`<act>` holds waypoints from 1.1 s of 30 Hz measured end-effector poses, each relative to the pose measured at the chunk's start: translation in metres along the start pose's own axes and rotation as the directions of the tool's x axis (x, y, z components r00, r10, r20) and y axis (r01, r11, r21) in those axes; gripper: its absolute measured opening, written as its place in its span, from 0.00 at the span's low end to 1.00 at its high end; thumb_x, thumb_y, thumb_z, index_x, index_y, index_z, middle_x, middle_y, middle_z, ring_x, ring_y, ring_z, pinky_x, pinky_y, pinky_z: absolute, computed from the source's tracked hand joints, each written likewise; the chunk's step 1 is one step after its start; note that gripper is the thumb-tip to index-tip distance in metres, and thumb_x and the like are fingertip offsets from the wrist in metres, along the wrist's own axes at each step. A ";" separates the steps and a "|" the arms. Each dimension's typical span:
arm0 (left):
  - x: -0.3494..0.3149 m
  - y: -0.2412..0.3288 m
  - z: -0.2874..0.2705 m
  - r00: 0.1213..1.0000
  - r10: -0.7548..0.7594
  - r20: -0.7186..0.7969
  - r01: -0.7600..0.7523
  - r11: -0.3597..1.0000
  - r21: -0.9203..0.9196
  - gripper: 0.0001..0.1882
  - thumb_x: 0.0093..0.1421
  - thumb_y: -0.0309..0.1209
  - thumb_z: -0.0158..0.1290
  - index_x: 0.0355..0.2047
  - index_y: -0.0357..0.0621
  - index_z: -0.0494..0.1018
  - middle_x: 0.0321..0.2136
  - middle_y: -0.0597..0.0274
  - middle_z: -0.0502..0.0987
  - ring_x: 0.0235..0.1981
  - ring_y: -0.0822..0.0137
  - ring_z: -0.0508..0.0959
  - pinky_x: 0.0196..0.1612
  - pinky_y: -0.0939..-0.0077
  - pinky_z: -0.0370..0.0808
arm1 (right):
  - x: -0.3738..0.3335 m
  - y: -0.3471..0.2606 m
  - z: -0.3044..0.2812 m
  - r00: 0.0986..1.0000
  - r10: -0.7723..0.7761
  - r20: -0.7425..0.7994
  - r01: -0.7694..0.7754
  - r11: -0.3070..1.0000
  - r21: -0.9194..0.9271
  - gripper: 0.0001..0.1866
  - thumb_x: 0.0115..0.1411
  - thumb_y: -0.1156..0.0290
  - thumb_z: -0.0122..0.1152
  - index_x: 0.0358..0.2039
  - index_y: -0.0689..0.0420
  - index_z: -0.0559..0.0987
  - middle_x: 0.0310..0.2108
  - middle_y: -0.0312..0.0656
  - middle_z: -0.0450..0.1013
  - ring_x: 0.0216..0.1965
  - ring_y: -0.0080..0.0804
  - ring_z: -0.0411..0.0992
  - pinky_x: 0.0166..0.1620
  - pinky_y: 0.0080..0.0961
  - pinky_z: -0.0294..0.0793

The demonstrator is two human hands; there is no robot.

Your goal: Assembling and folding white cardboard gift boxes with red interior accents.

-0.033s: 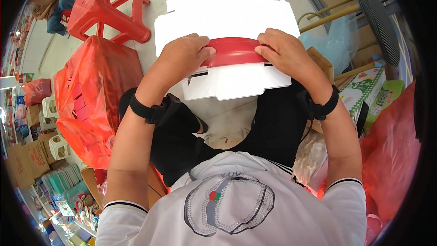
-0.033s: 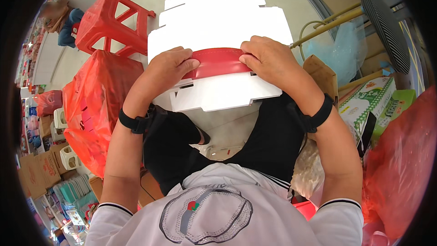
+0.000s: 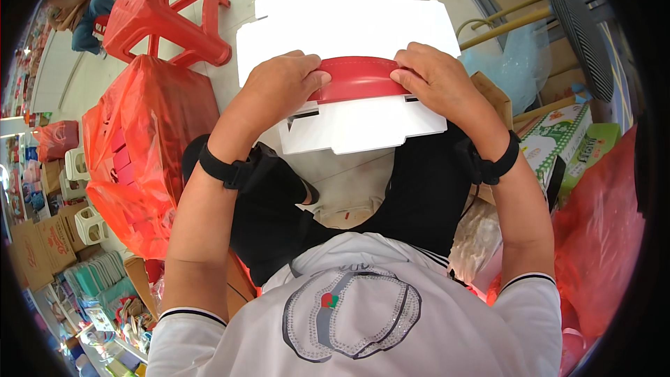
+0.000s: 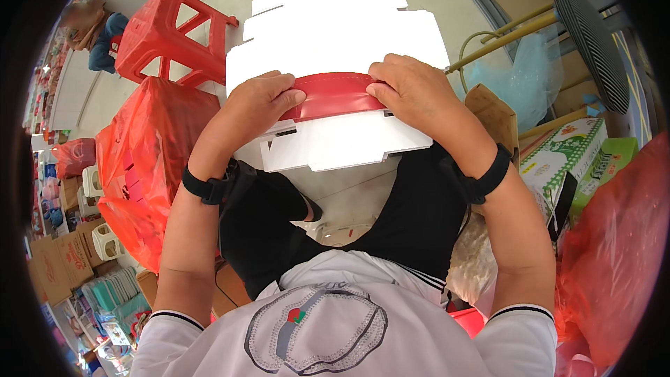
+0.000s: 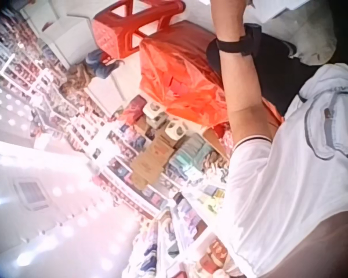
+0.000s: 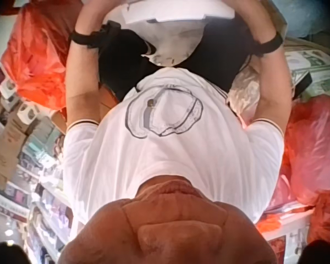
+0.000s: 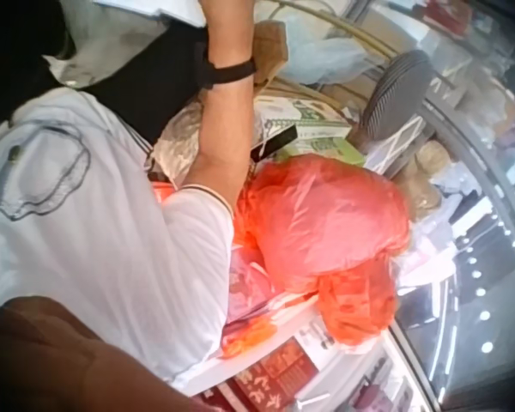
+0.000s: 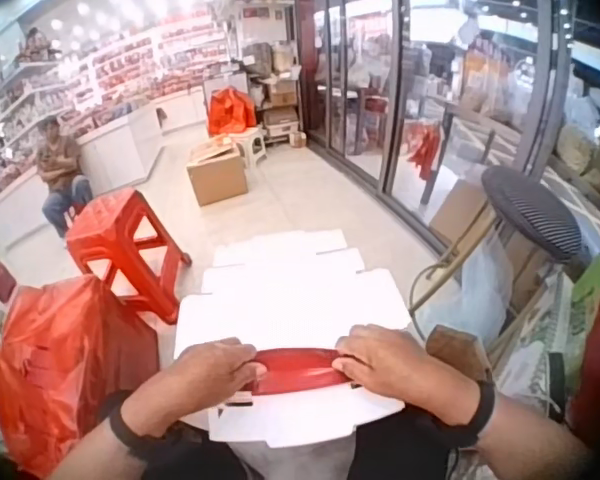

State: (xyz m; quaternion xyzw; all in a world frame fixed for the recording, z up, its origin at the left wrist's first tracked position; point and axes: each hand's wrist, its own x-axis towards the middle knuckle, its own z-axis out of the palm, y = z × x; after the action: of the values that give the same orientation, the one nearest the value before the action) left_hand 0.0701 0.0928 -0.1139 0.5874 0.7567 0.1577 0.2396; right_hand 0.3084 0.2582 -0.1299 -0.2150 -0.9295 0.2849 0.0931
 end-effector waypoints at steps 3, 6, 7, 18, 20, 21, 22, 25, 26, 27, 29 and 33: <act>0.001 0.000 0.001 0.999 0.025 -0.021 -0.023 0.997 0.080 0.16 0.72 0.39 0.57 0.37 0.36 0.77 0.32 0.51 0.77 0.34 0.50 0.78 0.41 0.59 0.74 | 0.000 -0.001 0.001 0.999 -0.026 -0.037 0.025 0.999 -0.037 0.09 0.68 0.64 0.61 0.38 0.56 0.81 0.33 0.42 0.74 0.42 0.44 0.75 0.44 0.41 0.74; 0.000 0.002 0.003 1.000 0.004 -0.021 -0.001 0.993 0.121 0.17 0.72 0.40 0.56 0.38 0.36 0.78 0.34 0.50 0.79 0.36 0.48 0.79 0.42 0.57 0.75 | 0.000 -0.003 0.003 0.999 -0.023 -0.040 0.021 0.998 -0.060 0.08 0.67 0.64 0.63 0.39 0.55 0.81 0.34 0.42 0.74 0.42 0.44 0.75 0.44 0.40 0.75; -0.001 0.004 0.003 1.000 0.006 -0.020 -0.004 0.993 0.122 0.17 0.72 0.40 0.56 0.38 0.36 0.78 0.34 0.50 0.79 0.36 0.48 0.79 0.42 0.57 0.75 | 0.000 -0.004 0.003 0.999 -0.009 -0.031 0.007 0.998 -0.066 0.08 0.67 0.64 0.65 0.39 0.55 0.81 0.34 0.42 0.74 0.42 0.44 0.75 0.45 0.41 0.75; -0.015 0.012 0.024 0.901 0.395 -0.176 -0.330 0.891 0.310 0.20 0.60 0.33 0.67 0.52 0.44 0.78 0.47 0.59 0.79 0.49 0.54 0.79 0.52 0.60 0.76 | 0.003 -0.010 0.001 0.999 0.012 -0.037 -0.016 0.995 -0.100 0.09 0.65 0.64 0.68 0.38 0.54 0.80 0.36 0.43 0.74 0.43 0.45 0.75 0.45 0.42 0.75; -0.018 0.018 0.025 0.897 0.398 -0.194 -0.331 0.894 0.302 0.20 0.60 0.33 0.66 0.52 0.44 0.78 0.46 0.59 0.79 0.49 0.54 0.79 0.53 0.60 0.76 | 0.002 -0.007 0.000 0.996 0.045 -0.075 -0.051 0.996 -0.072 0.11 0.61 0.64 0.72 0.40 0.55 0.81 0.38 0.42 0.74 0.44 0.45 0.74 0.47 0.40 0.75; -0.020 0.020 0.026 0.894 0.395 -0.211 -0.328 0.898 0.293 0.20 0.60 0.32 0.66 0.51 0.43 0.79 0.46 0.58 0.79 0.48 0.53 0.79 0.53 0.60 0.76 | 0.000 -0.003 0.004 0.996 0.048 -0.077 -0.053 0.996 -0.075 0.11 0.61 0.64 0.72 0.40 0.55 0.81 0.38 0.42 0.74 0.44 0.45 0.74 0.47 0.40 0.75; -0.020 0.020 0.025 0.892 0.396 -0.216 -0.327 0.898 0.295 0.20 0.60 0.32 0.66 0.51 0.43 0.79 0.46 0.58 0.79 0.48 0.53 0.79 0.53 0.60 0.76 | 0.000 0.000 0.008 0.982 -0.057 -0.179 0.038 0.993 -0.109 0.14 0.59 0.65 0.74 0.42 0.55 0.82 0.39 0.42 0.74 0.45 0.44 0.74 0.49 0.39 0.75; -0.021 0.018 0.024 0.900 0.396 -0.182 -0.338 0.897 0.284 0.19 0.60 0.32 0.66 0.51 0.42 0.79 0.46 0.58 0.79 0.48 0.54 0.79 0.54 0.59 0.76 | -0.008 -0.003 0.008 0.937 -0.228 -0.265 0.185 0.967 -0.176 0.19 0.54 0.66 0.77 0.45 0.56 0.83 0.42 0.41 0.74 0.48 0.43 0.73 0.54 0.39 0.73; -0.022 0.017 0.025 0.906 0.392 -0.163 -0.333 0.894 0.300 0.19 0.60 0.32 0.66 0.51 0.41 0.79 0.46 0.57 0.79 0.48 0.54 0.79 0.54 0.60 0.77 | -0.012 -0.006 0.008 0.924 -0.286 -0.254 0.241 0.951 -0.196 0.21 0.53 0.66 0.78 0.46 0.57 0.84 0.43 0.40 0.74 0.49 0.43 0.72 0.56 0.39 0.72; -0.022 0.017 0.025 0.911 0.386 -0.144 -0.328 0.891 0.316 0.19 0.60 0.32 0.66 0.51 0.41 0.79 0.46 0.57 0.79 0.48 0.54 0.79 0.54 0.60 0.77 | -0.013 -0.007 0.011 0.923 -0.291 -0.253 0.245 0.949 -0.197 0.21 0.53 0.66 0.78 0.46 0.57 0.84 0.43 0.40 0.74 0.49 0.43 0.72 0.56 0.39 0.72; -0.022 0.014 0.026 0.897 0.412 -0.161 -0.346 0.880 0.325 0.19 0.60 0.31 0.66 0.51 0.41 0.79 0.45 0.57 0.79 0.47 0.54 0.79 0.53 0.61 0.77 | -0.017 -0.009 0.014 0.955 -0.243 -0.171 0.213 0.961 -0.174 0.24 0.54 0.66 0.77 0.51 0.59 0.83 0.48 0.43 0.75 0.52 0.46 0.72 0.57 0.41 0.72; -0.017 0.014 0.026 0.857 0.472 -0.207 -0.390 0.857 0.337 0.17 0.60 0.30 0.65 0.50 0.41 0.80 0.45 0.56 0.79 0.45 0.54 0.79 0.50 0.60 0.79 | -0.014 -0.010 0.019 0.936 -0.277 -0.219 0.226 0.946 -0.232 0.16 0.58 0.64 0.75 0.44 0.58 0.84 0.43 0.40 0.74 0.48 0.42 0.71 0.56 0.38 0.71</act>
State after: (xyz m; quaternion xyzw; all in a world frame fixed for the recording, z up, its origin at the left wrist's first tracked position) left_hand 0.0985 0.0789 -0.1252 0.7427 0.6450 0.1798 0.0008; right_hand 0.3114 0.2353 -0.1401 -0.1362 -0.9544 0.1451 0.2223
